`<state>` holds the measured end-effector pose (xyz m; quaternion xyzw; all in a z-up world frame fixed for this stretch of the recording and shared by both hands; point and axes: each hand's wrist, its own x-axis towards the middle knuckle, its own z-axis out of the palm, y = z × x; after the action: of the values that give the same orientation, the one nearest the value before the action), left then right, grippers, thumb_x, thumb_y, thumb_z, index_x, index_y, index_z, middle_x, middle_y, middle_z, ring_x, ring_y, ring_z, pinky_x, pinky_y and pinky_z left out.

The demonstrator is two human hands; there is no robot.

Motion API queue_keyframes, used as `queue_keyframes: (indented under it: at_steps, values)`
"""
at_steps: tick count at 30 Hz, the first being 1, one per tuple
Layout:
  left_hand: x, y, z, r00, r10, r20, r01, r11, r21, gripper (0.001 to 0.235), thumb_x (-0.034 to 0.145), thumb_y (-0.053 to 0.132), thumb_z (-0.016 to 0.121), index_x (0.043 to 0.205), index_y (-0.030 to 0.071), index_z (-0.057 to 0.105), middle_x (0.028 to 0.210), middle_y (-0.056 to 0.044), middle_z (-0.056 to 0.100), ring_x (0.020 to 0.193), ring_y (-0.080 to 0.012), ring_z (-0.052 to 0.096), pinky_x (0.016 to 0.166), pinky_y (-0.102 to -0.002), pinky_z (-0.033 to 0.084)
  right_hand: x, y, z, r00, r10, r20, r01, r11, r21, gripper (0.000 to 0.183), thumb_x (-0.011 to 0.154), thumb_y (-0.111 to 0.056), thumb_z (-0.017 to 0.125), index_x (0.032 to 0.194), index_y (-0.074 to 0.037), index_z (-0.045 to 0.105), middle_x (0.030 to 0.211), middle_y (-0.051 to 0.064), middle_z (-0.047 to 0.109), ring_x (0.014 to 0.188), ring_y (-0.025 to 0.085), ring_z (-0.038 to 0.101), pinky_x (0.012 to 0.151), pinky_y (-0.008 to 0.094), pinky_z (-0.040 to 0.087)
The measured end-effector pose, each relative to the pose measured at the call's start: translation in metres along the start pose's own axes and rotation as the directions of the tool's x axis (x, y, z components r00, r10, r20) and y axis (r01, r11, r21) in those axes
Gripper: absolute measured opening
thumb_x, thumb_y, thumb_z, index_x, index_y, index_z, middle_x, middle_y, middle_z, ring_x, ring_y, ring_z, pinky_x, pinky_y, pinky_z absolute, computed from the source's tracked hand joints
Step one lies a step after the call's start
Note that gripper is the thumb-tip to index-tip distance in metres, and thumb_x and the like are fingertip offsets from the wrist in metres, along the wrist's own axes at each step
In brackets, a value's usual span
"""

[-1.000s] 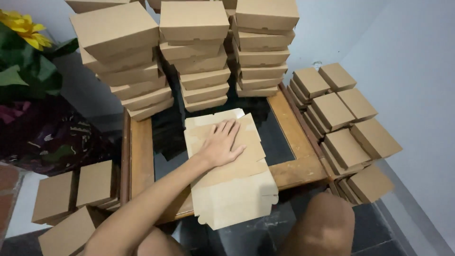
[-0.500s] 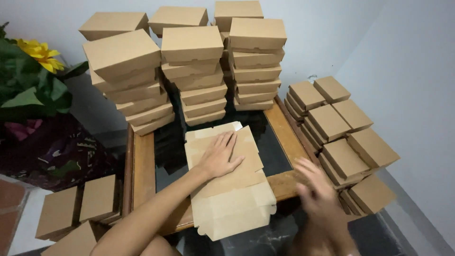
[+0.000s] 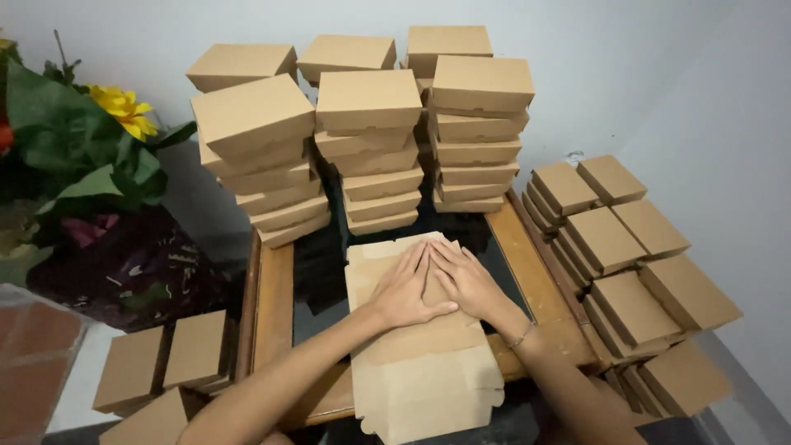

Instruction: Folding flat cardboard templates into boxes and stacking them on a table.

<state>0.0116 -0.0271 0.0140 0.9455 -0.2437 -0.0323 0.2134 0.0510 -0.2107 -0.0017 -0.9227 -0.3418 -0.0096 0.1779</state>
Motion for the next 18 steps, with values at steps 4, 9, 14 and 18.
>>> queue_keyframes:
  at_steps: [4,9,14,18]
  values:
    - [0.011,0.006,-0.008,1.000,0.016,0.018,-0.016,1.000,-0.009,0.133,0.076,0.088,0.045,0.154,-0.016,0.018,0.167,-0.030,0.010,0.157,-0.0383,0.005,0.129,-0.045,0.003,0.003,-0.013,-0.013,0.998,-0.012,-0.056,0.013,1.000,0.006,0.052,0.106,-0.031,0.041,0.149,-0.002,0.045,0.160,0.014,0.039,0.150,0.032,0.031,0.118,0.055,0.027]
    - [0.015,0.004,-0.011,0.998,0.024,0.062,-0.025,1.000,0.012,0.137,0.073,0.091,0.043,0.155,-0.015,0.015,0.168,-0.027,0.005,0.158,-0.0358,0.000,0.130,-0.045,-0.001,0.005,-0.002,-0.005,0.997,-0.013,-0.074,0.015,1.000,0.017,0.052,0.106,-0.029,0.043,0.148,0.001,0.045,0.162,0.015,0.036,0.151,0.033,0.029,0.118,0.052,0.029]
    - [0.004,0.000,-0.015,0.996,0.010,0.086,-0.015,0.998,0.060,0.129,0.078,0.090,0.038,0.158,-0.009,0.016,0.170,-0.022,0.007,0.159,-0.0324,-0.001,0.129,-0.047,-0.004,0.002,0.018,0.015,0.998,-0.022,-0.051,0.022,1.000,-0.008,0.052,0.106,-0.029,0.040,0.152,-0.004,0.042,0.160,0.013,0.038,0.151,0.032,0.028,0.120,0.049,0.028]
    - [-0.002,-0.011,-0.015,0.996,-0.004,0.092,-0.004,0.996,0.092,0.127,0.079,0.091,0.037,0.158,-0.007,0.019,0.170,-0.020,0.011,0.159,-0.0313,0.001,0.129,-0.047,-0.003,0.001,0.016,0.014,0.998,-0.012,-0.066,0.011,1.000,-0.025,0.052,0.105,-0.026,0.041,0.152,-0.006,0.043,0.160,0.010,0.039,0.151,0.031,0.030,0.120,0.047,0.029]
